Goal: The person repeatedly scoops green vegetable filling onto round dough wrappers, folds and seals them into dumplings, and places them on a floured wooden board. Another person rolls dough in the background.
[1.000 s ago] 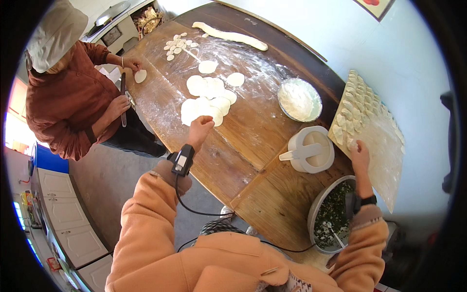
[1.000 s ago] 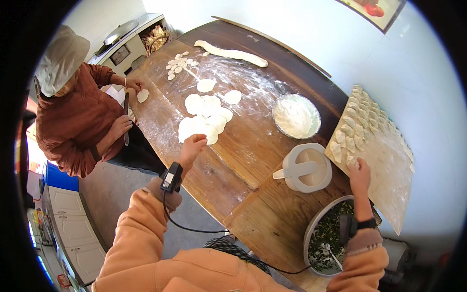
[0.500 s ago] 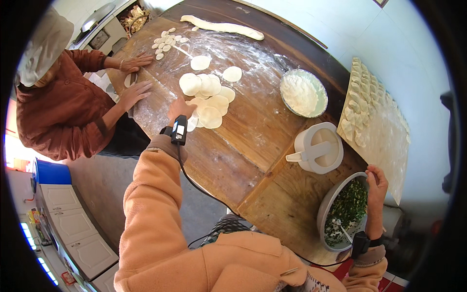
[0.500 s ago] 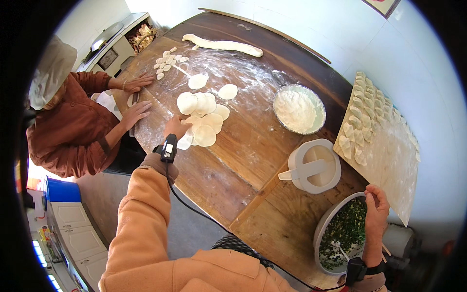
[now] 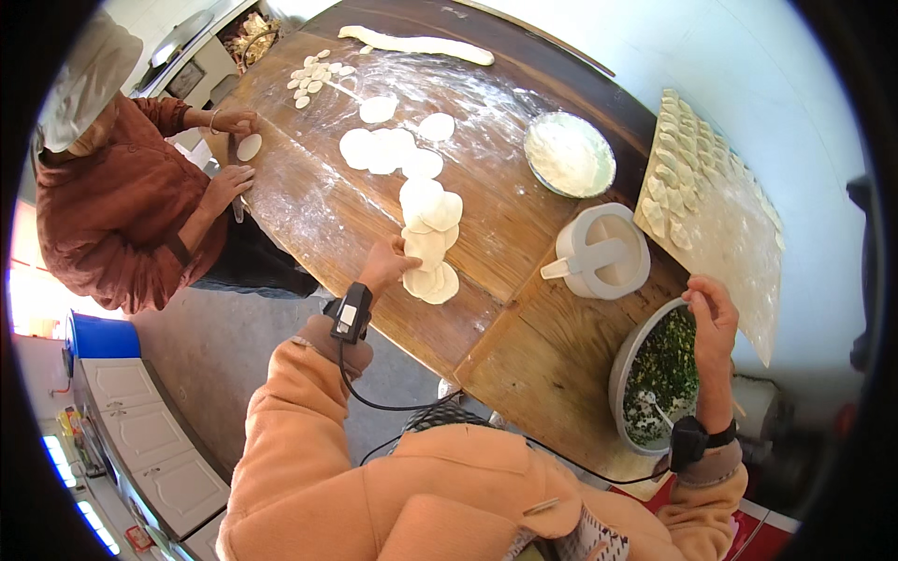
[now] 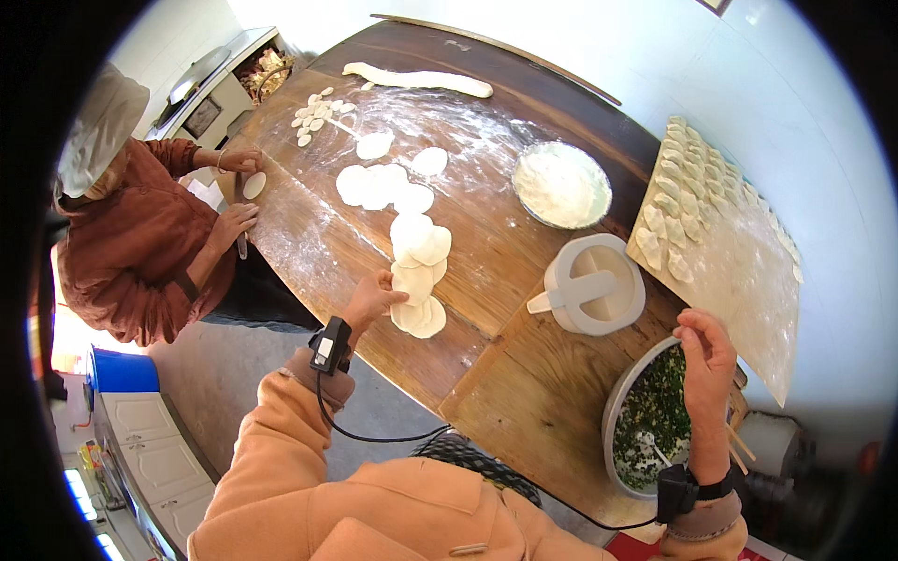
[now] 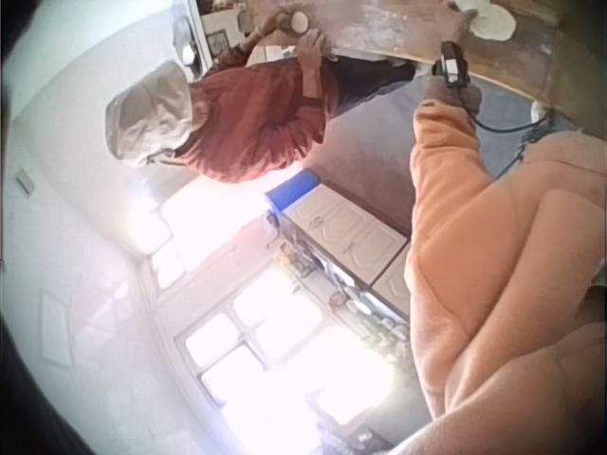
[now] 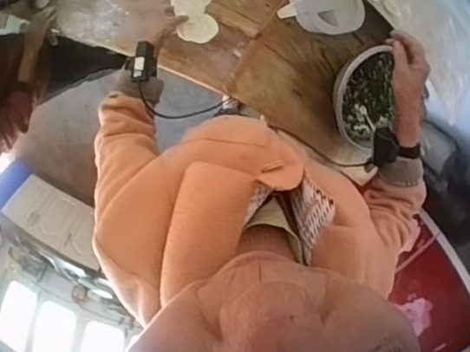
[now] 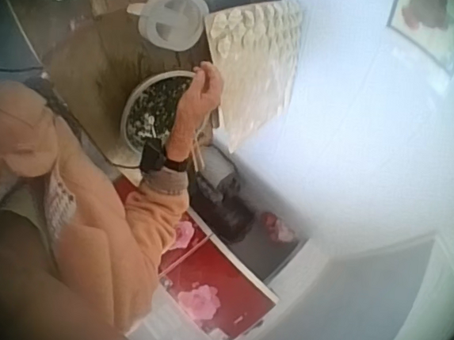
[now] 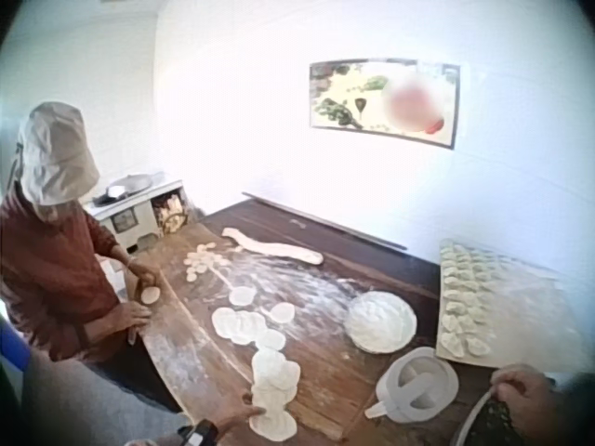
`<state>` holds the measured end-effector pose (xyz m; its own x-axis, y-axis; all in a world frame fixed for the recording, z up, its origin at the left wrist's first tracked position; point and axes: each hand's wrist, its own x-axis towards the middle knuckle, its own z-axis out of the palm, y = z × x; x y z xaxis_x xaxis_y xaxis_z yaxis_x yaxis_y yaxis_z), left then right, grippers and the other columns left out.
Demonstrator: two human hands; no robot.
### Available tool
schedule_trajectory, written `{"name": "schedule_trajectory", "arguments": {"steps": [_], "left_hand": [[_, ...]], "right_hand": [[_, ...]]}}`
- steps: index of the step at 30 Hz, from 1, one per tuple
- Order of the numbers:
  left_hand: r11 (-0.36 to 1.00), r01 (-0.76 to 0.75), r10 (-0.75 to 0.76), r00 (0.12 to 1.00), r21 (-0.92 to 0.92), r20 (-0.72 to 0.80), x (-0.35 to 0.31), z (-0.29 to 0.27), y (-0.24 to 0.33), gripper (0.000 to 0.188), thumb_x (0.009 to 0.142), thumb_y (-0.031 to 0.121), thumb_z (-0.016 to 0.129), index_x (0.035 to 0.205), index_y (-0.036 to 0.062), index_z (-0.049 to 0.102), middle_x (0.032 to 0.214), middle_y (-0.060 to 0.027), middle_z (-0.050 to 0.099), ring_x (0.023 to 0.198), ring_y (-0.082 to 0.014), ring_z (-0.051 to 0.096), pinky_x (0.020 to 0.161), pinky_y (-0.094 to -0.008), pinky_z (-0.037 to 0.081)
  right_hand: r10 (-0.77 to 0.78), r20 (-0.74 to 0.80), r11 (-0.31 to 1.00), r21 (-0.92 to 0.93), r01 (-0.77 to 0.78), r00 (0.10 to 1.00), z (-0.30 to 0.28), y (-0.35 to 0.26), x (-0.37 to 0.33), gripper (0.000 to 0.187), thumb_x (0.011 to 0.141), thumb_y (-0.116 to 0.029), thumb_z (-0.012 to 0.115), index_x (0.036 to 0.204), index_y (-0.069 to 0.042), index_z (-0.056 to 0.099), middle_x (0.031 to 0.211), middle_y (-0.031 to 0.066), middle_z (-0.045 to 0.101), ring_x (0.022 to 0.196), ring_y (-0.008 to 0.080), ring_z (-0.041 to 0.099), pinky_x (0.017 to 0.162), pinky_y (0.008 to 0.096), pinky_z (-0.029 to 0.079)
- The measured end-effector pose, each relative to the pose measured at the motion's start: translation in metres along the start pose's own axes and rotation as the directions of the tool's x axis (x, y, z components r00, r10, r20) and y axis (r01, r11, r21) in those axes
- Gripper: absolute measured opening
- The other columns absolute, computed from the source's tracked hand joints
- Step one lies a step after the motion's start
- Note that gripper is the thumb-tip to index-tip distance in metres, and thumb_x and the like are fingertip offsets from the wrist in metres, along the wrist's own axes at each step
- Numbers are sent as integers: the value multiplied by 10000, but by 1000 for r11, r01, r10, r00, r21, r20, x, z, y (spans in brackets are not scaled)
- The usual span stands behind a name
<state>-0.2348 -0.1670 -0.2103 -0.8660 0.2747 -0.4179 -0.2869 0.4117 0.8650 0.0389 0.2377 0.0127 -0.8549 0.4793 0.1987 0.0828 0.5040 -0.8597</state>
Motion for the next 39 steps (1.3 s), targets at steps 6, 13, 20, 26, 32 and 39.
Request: {"name": "schedule_trajectory", "arguments": {"steps": [6,13,20,26,32,39], "left_hand": [[987,-62,84,986,145,-145,-17,26,0,292,824,205,709,1012,-17,682,839,-81,701,737,-150,672,653,-277,526],[775,-369,393,917,-514,-67,-42,25,20,76,942,104,584,952,51,637,896,4,662,822,-100,634,750,-254,504],[733,-145,420,865,-664,275,-132,56,103,84,965,127,559,977,72,622,955,-23,671,877,-137,648,776,-291,535],[608,121,586,599,-785,546,-215,131,173,183,974,137,545,1112,29,599,1097,-77,662,998,-168,632,864,-327,519],[611,205,454,700,-765,551,-257,202,195,366,988,236,516,1264,-2,483,1268,-94,579,1176,-244,568,1011,-398,465],[239,749,475,464,-618,747,-274,222,181,371,1009,296,437,1148,-39,512,929,-94,507,731,-132,436,579,-235,389]], "right_hand": [[-28,27,1000,-6,28,999,-9,-10,-22,135,921,16,536,1027,26,619,1023,56,600,830,116,574,769,242,468],[-6,27,999,-37,7,1000,-31,-20,-71,115,911,24,536,992,25,618,957,55,593,800,117,586,738,243,480],[192,221,916,-391,-94,956,-67,14,-156,140,888,-72,580,992,-8,649,912,77,632,814,156,627,698,288,502],[168,209,982,-124,-145,963,-63,16,-190,187,877,-119,596,1026,-15,643,938,123,627,836,273,617,755,344,496],[210,200,734,-679,-19,957,-84,43,-199,228,866,-198,602,1034,-46,625,996,148,608,957,323,589,819,463,474],[343,286,585,-810,34,895,-88,77,-200,147,846,-158,591,924,-34,596,839,142,635,814,370,630,731,492,496]]}}
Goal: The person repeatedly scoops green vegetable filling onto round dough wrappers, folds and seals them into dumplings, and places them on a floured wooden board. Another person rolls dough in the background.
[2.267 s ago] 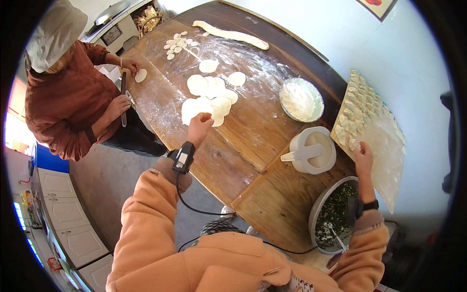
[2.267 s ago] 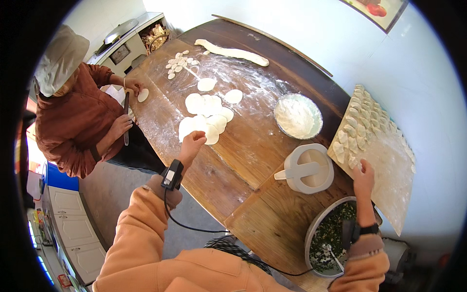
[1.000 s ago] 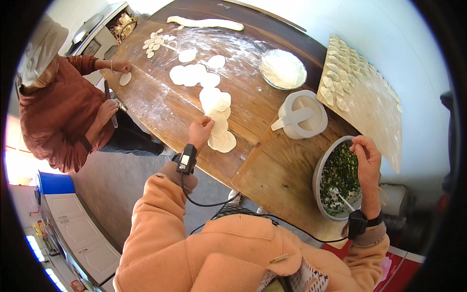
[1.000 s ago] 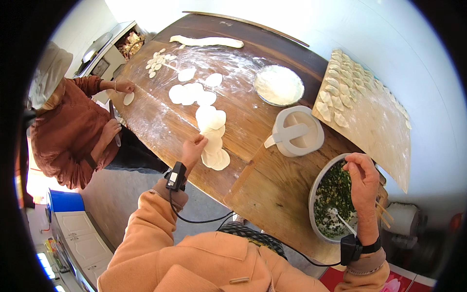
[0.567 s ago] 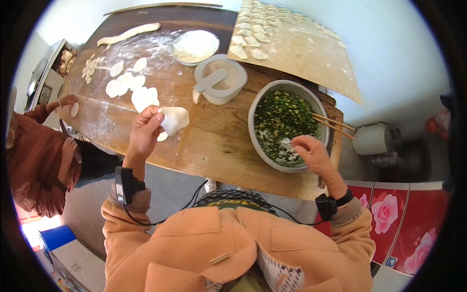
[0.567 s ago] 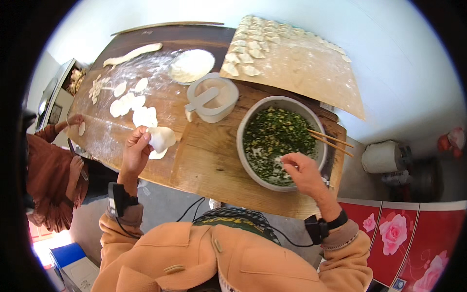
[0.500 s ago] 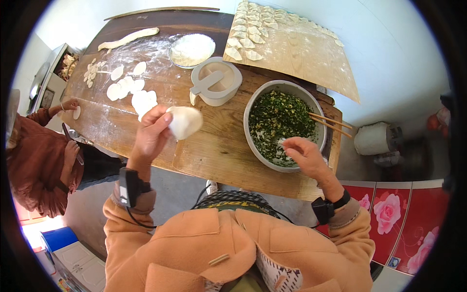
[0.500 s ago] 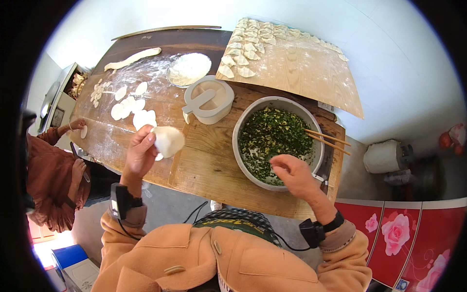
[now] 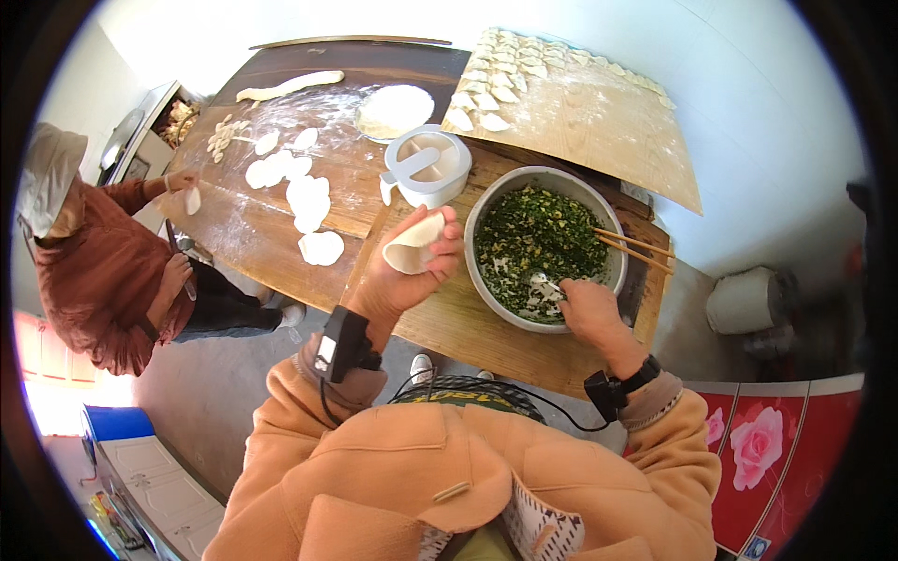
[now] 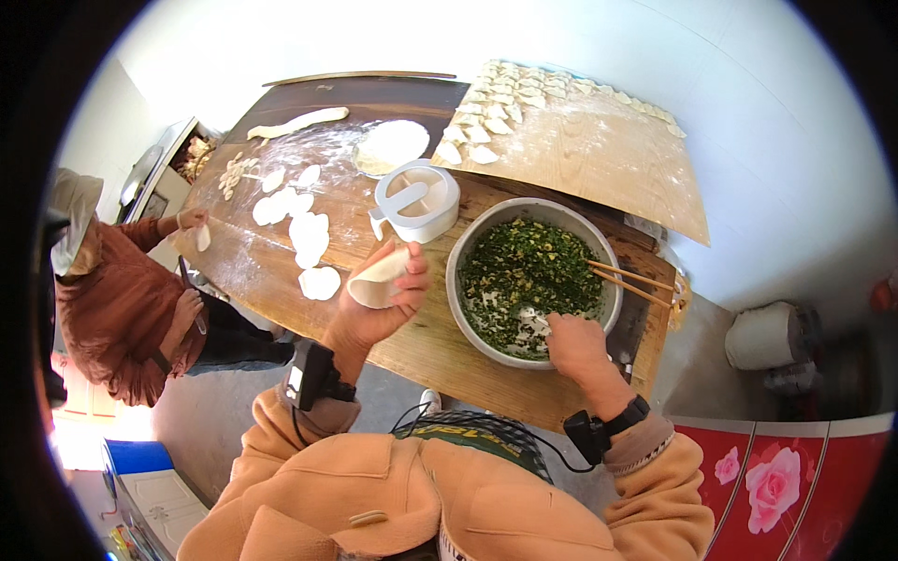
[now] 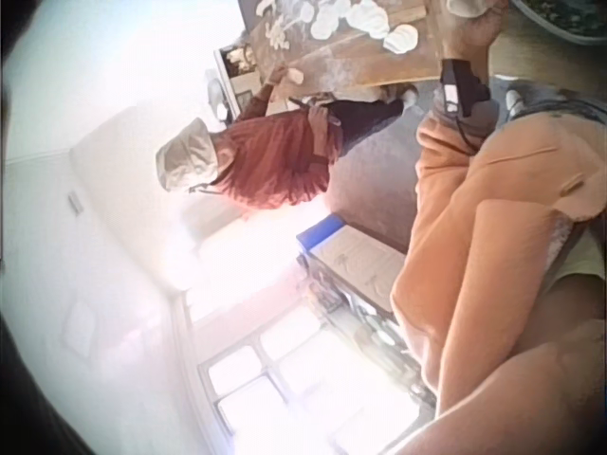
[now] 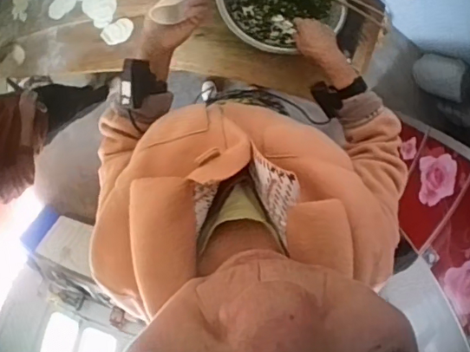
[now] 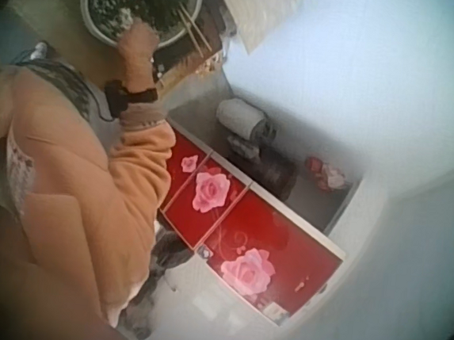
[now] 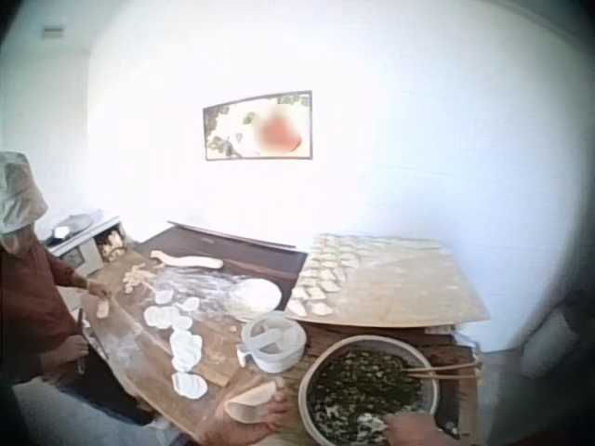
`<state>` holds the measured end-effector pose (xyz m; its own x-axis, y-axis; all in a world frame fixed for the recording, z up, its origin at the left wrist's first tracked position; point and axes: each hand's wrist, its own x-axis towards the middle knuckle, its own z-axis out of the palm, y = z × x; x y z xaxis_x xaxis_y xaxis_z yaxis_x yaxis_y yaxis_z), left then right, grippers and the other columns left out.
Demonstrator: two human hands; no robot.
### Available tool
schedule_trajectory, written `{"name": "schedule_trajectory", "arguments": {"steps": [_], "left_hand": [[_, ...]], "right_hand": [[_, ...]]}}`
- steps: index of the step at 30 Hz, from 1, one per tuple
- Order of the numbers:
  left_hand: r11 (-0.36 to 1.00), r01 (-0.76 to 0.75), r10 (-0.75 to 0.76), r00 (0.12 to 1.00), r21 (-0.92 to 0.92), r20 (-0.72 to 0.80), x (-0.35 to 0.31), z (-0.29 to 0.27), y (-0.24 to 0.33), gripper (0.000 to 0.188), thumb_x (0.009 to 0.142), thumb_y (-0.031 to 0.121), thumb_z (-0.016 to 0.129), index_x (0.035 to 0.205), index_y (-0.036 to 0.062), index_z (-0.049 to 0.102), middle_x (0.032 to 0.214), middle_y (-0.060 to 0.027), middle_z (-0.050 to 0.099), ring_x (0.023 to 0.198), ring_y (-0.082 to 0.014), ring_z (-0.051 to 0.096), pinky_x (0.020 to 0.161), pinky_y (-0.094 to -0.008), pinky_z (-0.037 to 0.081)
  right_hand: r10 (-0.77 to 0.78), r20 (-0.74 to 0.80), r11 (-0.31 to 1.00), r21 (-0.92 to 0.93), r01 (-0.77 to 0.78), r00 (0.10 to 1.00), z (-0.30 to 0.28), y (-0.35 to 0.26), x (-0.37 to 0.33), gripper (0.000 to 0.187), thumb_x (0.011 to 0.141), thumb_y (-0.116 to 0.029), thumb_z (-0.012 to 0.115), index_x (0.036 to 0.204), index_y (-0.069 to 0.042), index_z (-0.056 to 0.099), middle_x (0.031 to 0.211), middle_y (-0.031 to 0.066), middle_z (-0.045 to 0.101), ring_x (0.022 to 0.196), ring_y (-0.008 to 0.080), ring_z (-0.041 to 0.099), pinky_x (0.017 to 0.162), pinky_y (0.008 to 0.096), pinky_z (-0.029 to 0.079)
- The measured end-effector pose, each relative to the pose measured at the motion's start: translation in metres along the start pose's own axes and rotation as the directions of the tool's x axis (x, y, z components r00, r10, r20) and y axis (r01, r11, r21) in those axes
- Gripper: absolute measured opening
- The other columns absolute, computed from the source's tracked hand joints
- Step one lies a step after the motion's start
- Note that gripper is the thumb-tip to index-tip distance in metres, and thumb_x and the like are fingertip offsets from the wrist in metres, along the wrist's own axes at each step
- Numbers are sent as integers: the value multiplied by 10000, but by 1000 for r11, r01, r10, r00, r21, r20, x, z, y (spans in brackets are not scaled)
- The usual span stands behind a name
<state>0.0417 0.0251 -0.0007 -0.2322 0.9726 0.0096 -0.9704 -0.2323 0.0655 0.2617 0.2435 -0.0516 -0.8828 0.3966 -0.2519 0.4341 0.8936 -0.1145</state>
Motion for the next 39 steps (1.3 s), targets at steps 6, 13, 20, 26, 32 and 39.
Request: {"name": "schedule_trajectory", "arguments": {"steps": [6,13,20,26,32,39], "left_hand": [[997,24,-28,998,75,63,-4,-8,-11,540,1007,451,379,1161,-50,510,936,-103,507,755,-141,443,585,-235,392],[996,76,-78,995,42,55,1,-8,-12,612,1012,489,328,1224,-60,495,1025,-136,546,834,-200,522,696,-280,468],[997,11,-6,998,79,-68,9,-4,-26,687,1007,559,235,1295,-22,462,1239,-169,566,1143,-268,565,995,-407,457],[987,77,-72,997,144,-39,-8,-17,-18,665,993,584,258,1305,36,472,1264,-129,559,1170,-260,548,1030,-439,422],[928,-237,281,952,288,-122,-28,-13,-5,556,1003,465,378,1320,17,465,1319,-152,532,1236,-262,502,1082,-463,362],[743,-308,545,793,594,-271,-59,-8,11,325,1015,169,438,1276,-11,513,1256,-130,587,1138,-230,593,1019,-379,477]], "right_hand": [[-65,-31,998,17,66,997,5,8,6,149,832,-116,569,934,-24,626,857,172,633,816,370,636,713,482,510],[-215,-439,927,188,323,872,-40,-36,-2,321,783,-110,670,1095,-66,610,1047,120,599,994,328,588,824,434,471],[-488,-716,639,97,763,499,-91,-123,23,256,777,-136,677,1025,-93,633,1019,70,594,991,280,585,901,400,424],[-576,-508,584,292,758,640,-99,-132,55,107,821,-141,644,880,-54,664,758,32,592,790,218,615,732,362,479],[-367,191,166,977,-138,911,-100,-134,91,182,946,-209,586,1048,-61,613,860,-20,611,745,58,577,666,208,483],[-427,127,109,990,-89,895,-82,-162,96,291,964,-231,573,1167,-24,547,903,-15,612,782,62,566,685,208,478]]}}
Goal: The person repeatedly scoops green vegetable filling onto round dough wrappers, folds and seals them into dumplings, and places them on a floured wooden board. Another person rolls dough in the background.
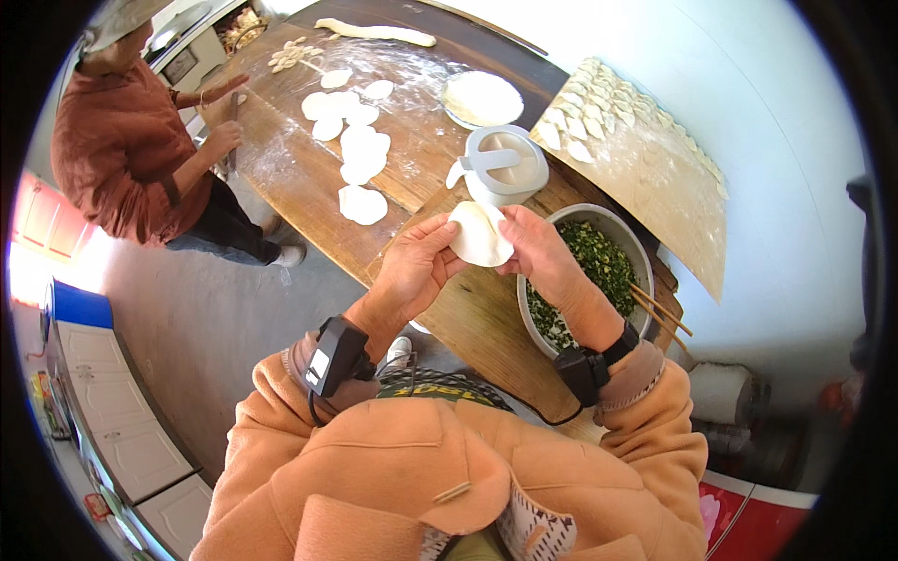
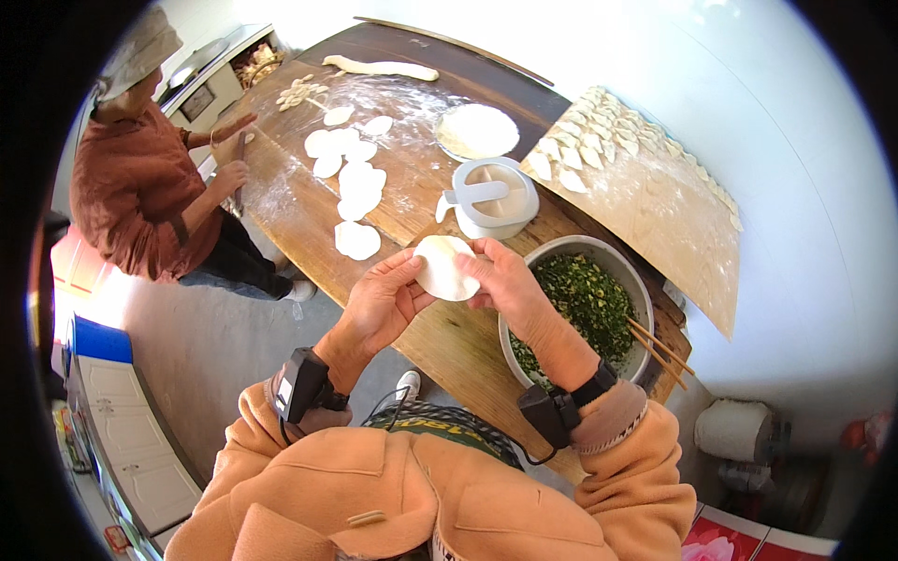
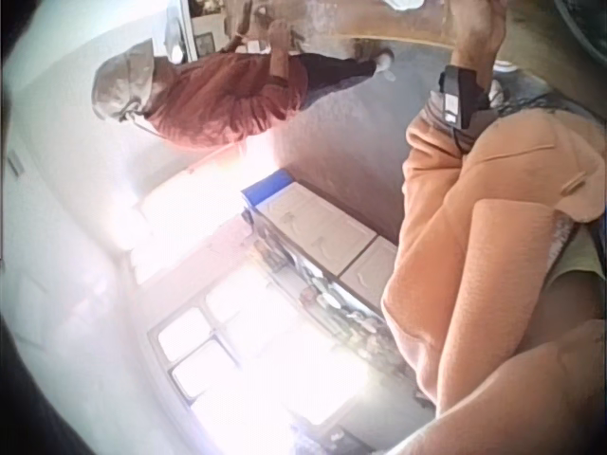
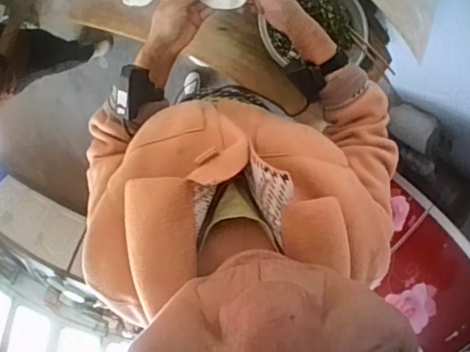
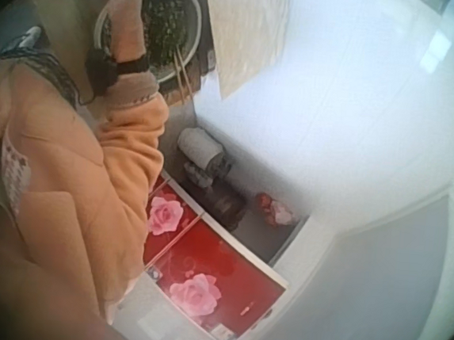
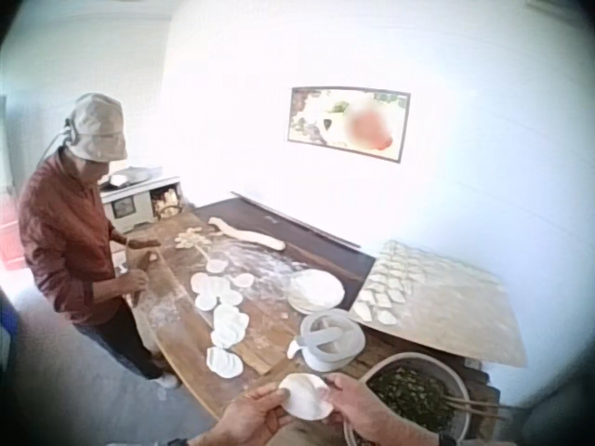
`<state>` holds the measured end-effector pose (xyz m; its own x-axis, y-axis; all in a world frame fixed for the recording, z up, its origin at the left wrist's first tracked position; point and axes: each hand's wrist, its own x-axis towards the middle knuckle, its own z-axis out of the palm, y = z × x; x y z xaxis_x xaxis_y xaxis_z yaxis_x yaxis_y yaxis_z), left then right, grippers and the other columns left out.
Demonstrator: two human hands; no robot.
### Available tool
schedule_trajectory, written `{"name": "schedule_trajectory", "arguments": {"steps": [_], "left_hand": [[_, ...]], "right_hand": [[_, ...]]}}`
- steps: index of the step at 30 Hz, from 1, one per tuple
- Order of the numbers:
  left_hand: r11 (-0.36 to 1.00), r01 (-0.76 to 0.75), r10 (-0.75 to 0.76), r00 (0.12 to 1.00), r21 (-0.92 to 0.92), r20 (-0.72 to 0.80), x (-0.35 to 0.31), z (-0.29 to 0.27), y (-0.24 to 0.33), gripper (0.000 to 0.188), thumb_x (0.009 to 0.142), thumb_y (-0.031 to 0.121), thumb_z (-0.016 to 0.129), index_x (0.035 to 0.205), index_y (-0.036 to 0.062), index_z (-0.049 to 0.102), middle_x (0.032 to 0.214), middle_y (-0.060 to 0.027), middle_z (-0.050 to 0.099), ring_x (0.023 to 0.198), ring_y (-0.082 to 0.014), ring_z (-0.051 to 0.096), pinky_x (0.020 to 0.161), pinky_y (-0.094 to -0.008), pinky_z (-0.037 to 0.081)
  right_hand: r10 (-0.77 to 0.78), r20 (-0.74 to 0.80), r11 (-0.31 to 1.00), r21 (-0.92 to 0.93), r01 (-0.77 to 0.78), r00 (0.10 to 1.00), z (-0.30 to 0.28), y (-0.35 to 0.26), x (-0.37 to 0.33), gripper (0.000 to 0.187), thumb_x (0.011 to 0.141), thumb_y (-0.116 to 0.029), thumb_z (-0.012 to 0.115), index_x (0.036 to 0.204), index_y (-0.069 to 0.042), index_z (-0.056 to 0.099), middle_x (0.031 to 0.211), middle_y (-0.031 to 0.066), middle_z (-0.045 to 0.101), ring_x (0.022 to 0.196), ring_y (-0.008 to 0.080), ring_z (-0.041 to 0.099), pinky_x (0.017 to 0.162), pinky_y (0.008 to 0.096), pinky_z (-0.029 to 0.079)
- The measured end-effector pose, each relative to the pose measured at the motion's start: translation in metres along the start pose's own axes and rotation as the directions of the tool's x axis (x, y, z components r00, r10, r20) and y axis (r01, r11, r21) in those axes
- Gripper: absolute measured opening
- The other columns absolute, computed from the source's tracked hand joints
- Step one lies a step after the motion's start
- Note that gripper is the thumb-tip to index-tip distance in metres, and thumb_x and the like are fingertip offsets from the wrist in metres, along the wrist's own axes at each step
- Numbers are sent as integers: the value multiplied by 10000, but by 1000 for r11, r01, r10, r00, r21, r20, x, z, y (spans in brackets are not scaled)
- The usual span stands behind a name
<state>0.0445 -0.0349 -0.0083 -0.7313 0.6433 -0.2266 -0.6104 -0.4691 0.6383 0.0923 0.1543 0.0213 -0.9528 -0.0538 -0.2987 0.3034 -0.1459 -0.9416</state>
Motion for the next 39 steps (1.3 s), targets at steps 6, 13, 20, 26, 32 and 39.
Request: {"name": "schedule_trajectory", "arguments": {"steps": [6,13,20,26,32,39], "left_hand": [[997,-41,43,999,-72,32,-9,-10,11,346,1018,196,443,1281,-21,500,1240,-145,591,1128,-232,597,1024,-380,471],[922,105,-84,994,-372,72,-9,-10,11,623,1008,481,348,1295,-60,466,1269,-221,550,1167,-315,556,1031,-448,435],[866,147,-12,962,-478,274,-3,1,11,679,990,470,340,1347,-105,394,1358,-256,480,1268,-357,484,1072,-461,398],[954,190,-148,971,-232,185,12,5,-7,446,925,122,467,1324,-59,386,1436,-247,397,1328,-367,418,1113,-451,367],[975,198,-211,968,104,136,28,16,-30,341,953,187,539,1214,-30,512,1236,-170,566,1111,-265,583,935,-372,503],[964,205,-228,965,170,132,34,9,-42,408,993,316,521,1265,13,500,877,-30,566,703,-104,535,590,-216,485]], "right_hand": [[-71,-55,986,148,78,996,19,3,15,205,948,-212,602,1016,-21,633,843,-3,628,703,60,561,613,218,462],[-462,172,711,-514,479,870,35,-18,3,192,935,-142,579,1006,30,625,841,95,661,728,185,631,668,289,499],[-440,-111,325,-945,43,891,-44,-2,-50,253,899,-241,582,925,2,645,844,164,661,772,321,649,668,422,510],[185,-418,88,-895,-438,890,-109,73,-115,242,885,-259,600,925,-28,662,840,171,658,797,359,639,720,454,520],[62,-401,312,-862,-399,914,-117,93,-127,186,871,-153,590,996,-55,686,885,179,680,831,382,640,758,472,513],[-208,-368,246,-917,-315,907,-127,93,-131,197,856,-123,590,1036,-83,657,892,141,621,883,354,623,751,467,509]]}}
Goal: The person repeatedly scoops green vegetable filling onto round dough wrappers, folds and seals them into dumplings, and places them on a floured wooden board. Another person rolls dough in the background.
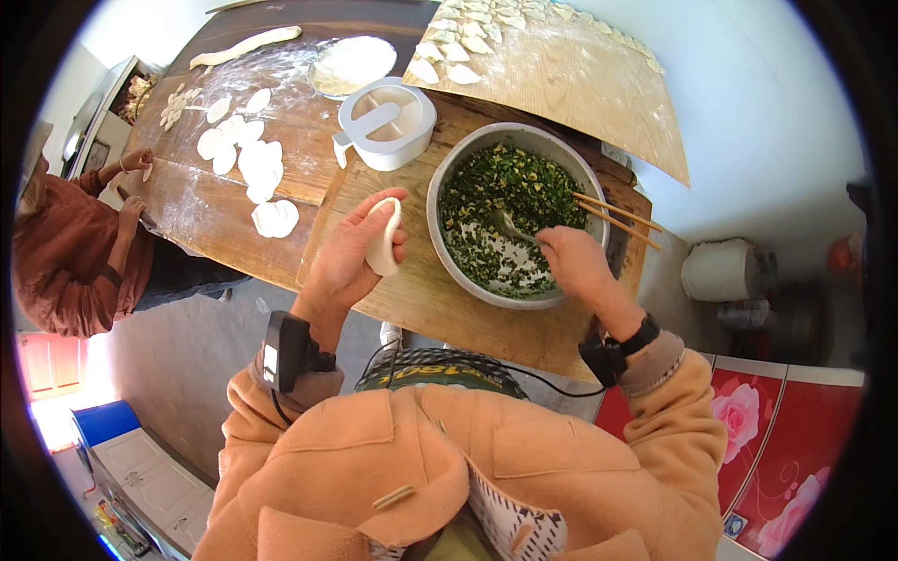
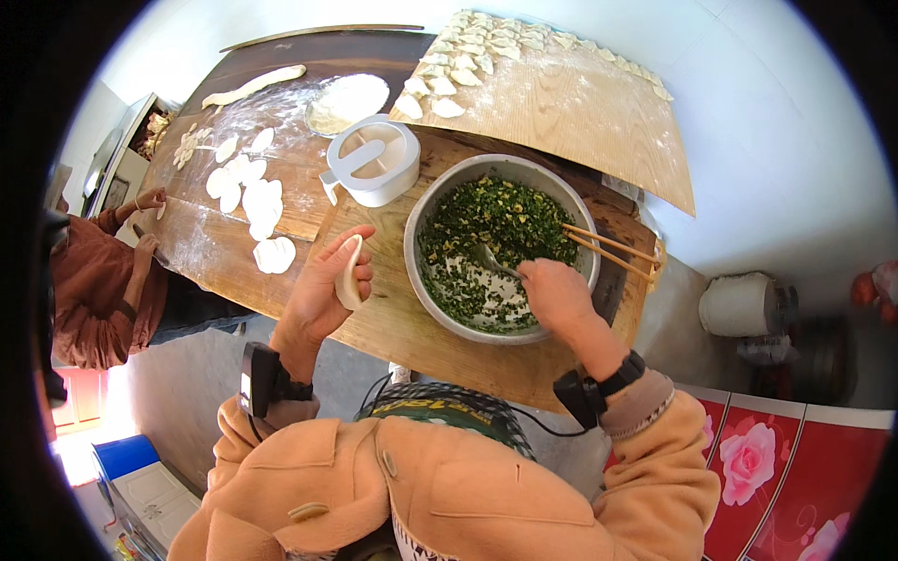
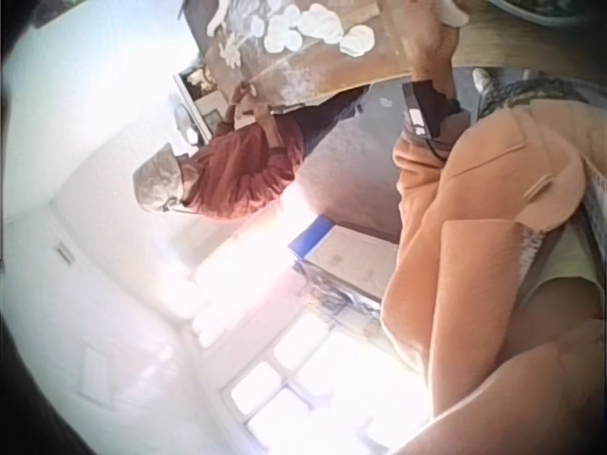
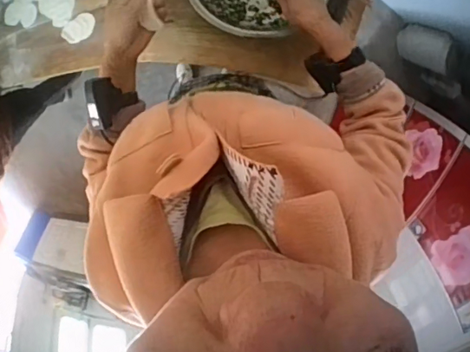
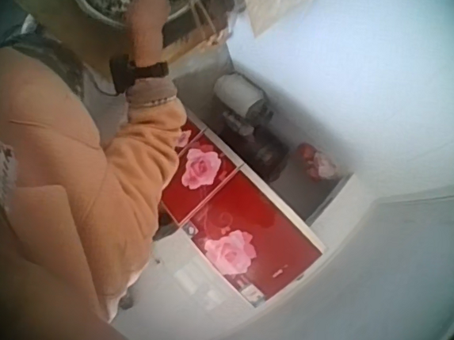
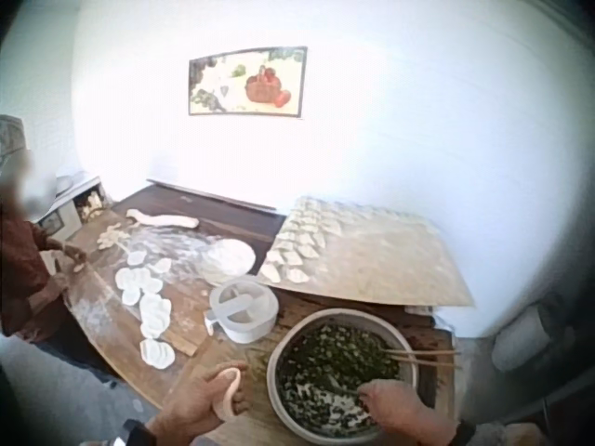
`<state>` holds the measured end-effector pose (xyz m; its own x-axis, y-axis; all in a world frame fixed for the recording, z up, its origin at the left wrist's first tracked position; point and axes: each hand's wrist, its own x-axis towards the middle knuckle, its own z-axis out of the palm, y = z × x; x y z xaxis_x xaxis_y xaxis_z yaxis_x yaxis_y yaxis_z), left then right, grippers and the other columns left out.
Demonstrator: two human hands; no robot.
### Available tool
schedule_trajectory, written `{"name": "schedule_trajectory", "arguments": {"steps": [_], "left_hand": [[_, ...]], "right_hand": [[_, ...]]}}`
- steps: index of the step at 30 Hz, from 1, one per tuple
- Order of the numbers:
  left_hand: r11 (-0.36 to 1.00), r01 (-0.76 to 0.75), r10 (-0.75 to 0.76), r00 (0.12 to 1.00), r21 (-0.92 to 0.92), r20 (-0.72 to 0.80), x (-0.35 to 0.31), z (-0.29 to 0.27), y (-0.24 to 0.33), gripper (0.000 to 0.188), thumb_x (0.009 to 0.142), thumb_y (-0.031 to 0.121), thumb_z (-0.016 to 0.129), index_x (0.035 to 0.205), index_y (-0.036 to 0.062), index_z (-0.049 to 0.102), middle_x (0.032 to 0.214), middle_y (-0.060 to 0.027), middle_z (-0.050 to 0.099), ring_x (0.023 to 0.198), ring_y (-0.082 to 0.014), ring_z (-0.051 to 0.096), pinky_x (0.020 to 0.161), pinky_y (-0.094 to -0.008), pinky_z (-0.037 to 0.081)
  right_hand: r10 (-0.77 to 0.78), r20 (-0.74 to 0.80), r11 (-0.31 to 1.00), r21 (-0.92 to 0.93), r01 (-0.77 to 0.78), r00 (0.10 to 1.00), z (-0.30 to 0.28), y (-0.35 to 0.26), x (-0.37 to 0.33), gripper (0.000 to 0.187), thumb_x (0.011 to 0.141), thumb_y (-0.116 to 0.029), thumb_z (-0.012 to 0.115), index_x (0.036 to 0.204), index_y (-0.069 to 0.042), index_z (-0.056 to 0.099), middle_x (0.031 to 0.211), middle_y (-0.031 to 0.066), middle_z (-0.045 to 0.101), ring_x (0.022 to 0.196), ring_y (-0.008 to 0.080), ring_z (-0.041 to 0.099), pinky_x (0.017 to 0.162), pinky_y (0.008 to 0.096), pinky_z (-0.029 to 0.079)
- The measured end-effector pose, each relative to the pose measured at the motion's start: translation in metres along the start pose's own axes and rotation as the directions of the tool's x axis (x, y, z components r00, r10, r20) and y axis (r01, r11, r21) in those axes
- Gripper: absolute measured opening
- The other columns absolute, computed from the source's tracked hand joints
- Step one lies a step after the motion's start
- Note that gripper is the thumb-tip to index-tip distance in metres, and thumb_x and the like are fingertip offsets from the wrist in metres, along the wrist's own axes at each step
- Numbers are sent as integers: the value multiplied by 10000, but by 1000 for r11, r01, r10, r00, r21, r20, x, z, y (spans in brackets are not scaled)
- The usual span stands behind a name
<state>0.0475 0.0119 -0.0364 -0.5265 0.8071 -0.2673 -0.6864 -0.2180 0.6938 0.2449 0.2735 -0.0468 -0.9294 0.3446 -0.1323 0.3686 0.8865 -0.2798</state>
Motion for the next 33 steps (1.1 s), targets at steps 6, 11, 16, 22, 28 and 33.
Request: {"name": "schedule_trajectory", "arguments": {"steps": [6,11,16,22,28,33], "left_hand": [[793,413,-335,910,-449,245,3,4,-10,443,1022,346,430,1298,1,459,937,-78,558,642,-97,460,492,-192,402],[961,276,-264,941,-26,211,-5,7,-2,414,997,242,480,1311,-27,465,1025,-106,553,687,-93,459,510,-206,399],[380,-382,234,921,842,312,-9,10,2,274,972,128,513,1213,27,593,1137,-102,576,897,-179,567,723,-286,485],[82,-341,564,790,936,239,-8,12,-11,268,982,165,513,1200,41,607,1241,-124,572,1067,-235,586,880,-351,491],[979,126,-139,987,-160,-76,20,2,-59,338,1006,200,468,1260,-20,495,1161,-148,611,1028,-248,622,921,-376,510],[973,107,-125,989,-203,-76,25,-5,-74,326,984,162,500,1255,-17,475,1178,-160,608,1080,-270,611,960,-400,498]], "right_hand": [[-100,-64,988,115,106,993,28,-25,32,234,859,-94,581,1087,-116,629,938,120,571,860,337,610,711,443,514],[-208,123,976,-37,214,970,23,-19,24,276,842,-60,560,1094,-129,647,908,129,568,862,337,616,715,433,522],[-54,208,980,-179,92,977,-20,8,-2,221,799,-62,587,982,-109,703,870,142,661,865,336,655,729,430,532],[238,301,883,-463,-76,924,-41,-9,-12,170,751,-40,592,872,-65,710,831,175,680,817,366,670,715,436,550],[105,327,981,-187,-45,939,-2,-30,-8,157,774,-48,592,865,-33,719,844,211,684,799,359,685,712,428,564],[-9,371,967,241,-87,929,12,-26,-1,178,805,-37,588,929,15,704,832,217,681,746,337,675,680,420,537]]}}
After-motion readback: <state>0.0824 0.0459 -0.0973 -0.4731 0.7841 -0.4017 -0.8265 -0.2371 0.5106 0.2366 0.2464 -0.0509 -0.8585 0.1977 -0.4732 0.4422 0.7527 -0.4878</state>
